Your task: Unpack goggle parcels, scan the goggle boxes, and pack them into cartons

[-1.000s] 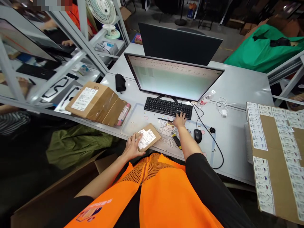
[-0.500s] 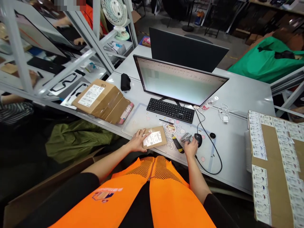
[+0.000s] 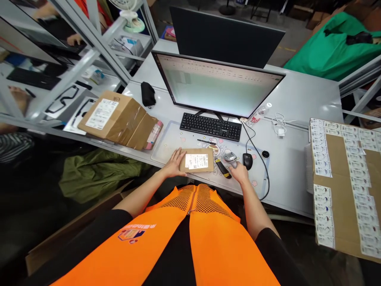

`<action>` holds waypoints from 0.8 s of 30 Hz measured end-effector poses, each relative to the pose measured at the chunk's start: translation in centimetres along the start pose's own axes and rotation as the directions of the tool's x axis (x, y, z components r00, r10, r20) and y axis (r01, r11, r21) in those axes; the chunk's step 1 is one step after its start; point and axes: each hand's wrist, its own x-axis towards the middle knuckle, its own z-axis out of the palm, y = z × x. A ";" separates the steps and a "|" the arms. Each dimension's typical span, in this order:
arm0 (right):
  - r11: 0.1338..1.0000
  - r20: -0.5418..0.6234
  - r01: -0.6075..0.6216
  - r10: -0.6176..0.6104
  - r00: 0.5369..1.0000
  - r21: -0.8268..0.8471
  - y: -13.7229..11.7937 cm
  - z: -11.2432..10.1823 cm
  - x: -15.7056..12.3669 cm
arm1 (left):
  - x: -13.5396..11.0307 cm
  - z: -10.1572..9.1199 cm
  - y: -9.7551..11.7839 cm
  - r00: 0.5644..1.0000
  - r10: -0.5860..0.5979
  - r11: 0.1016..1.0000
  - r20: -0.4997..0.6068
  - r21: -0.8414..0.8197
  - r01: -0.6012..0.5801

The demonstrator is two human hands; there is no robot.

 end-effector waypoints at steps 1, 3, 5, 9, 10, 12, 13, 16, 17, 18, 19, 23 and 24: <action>0.996 0.041 0.087 -0.088 0.995 0.021 -0.4 -1.6 -0.6 | -0.1 0.0 -0.1 1.000 0.000 1.000 0.001 -0.012 0.000; 0.961 0.123 0.270 -0.276 0.953 0.061 -1.8 -4.5 -2.1 | -0.1 0.0 0.0 1.000 0.003 1.000 0.007 -0.029 -0.002; 0.916 0.190 0.400 -0.398 0.897 0.032 -3.8 -6.8 -3.5 | 0.0 -0.3 0.2 1.000 -0.006 0.999 0.020 -0.041 0.007; 0.855 0.265 0.495 -0.446 0.855 -0.154 -7.5 -8.3 -5.1 | 0.1 -0.7 0.8 0.998 -0.043 0.998 0.036 -0.050 0.044; 0.848 0.269 0.499 -0.446 0.854 -0.177 -7.9 -8.2 -5.1 | 0.1 -0.7 0.8 0.998 -0.049 0.998 0.037 -0.049 0.051; 0.851 0.250 0.488 -0.437 0.864 -0.196 -8.0 -7.7 -4.7 | 0.0 -0.8 0.9 0.998 -0.052 0.997 0.039 -0.047 0.054; 0.859 0.229 0.471 -0.427 0.875 -0.201 -7.7 -7.4 -4.3 | 0.0 -0.8 1.0 0.998 -0.054 0.997 0.042 -0.045 0.056; 0.907 0.135 0.375 -0.354 0.926 -0.190 -6.0 -6.1 -2.5 | 0.0 -1.1 1.2 0.995 -0.077 0.996 0.068 -0.033 0.079; 0.929 0.100 0.328 -0.315 0.944 -0.173 -5.4 -5.5 -1.6 | 0.0 -1.2 1.3 0.993 -0.088 0.995 0.077 -0.028 0.091; 0.949 0.065 0.278 -0.271 0.960 -0.152 -4.8 -4.9 -0.8 | 0.1 -1.3 1.4 0.991 -0.099 0.995 0.086 -0.023 0.101; 0.966 0.029 0.227 -0.225 0.974 -0.128 -4.3 -4.0 0.1 | 0.1 -1.5 1.6 0.990 -0.108 0.994 0.093 -0.017 0.110; 0.998 -0.106 0.037 -0.042 0.993 -0.055 -2.7 0.2 2.7 | 0.1 -1.8 2.1 0.985 -0.133 0.991 0.105 0.004 0.134; 0.999 -0.132 -0.007 0.002 0.991 -0.043 -2.3 1.4 3.1 | 0.1 -1.8 2.2 0.985 -0.135 0.991 0.104 0.006 0.135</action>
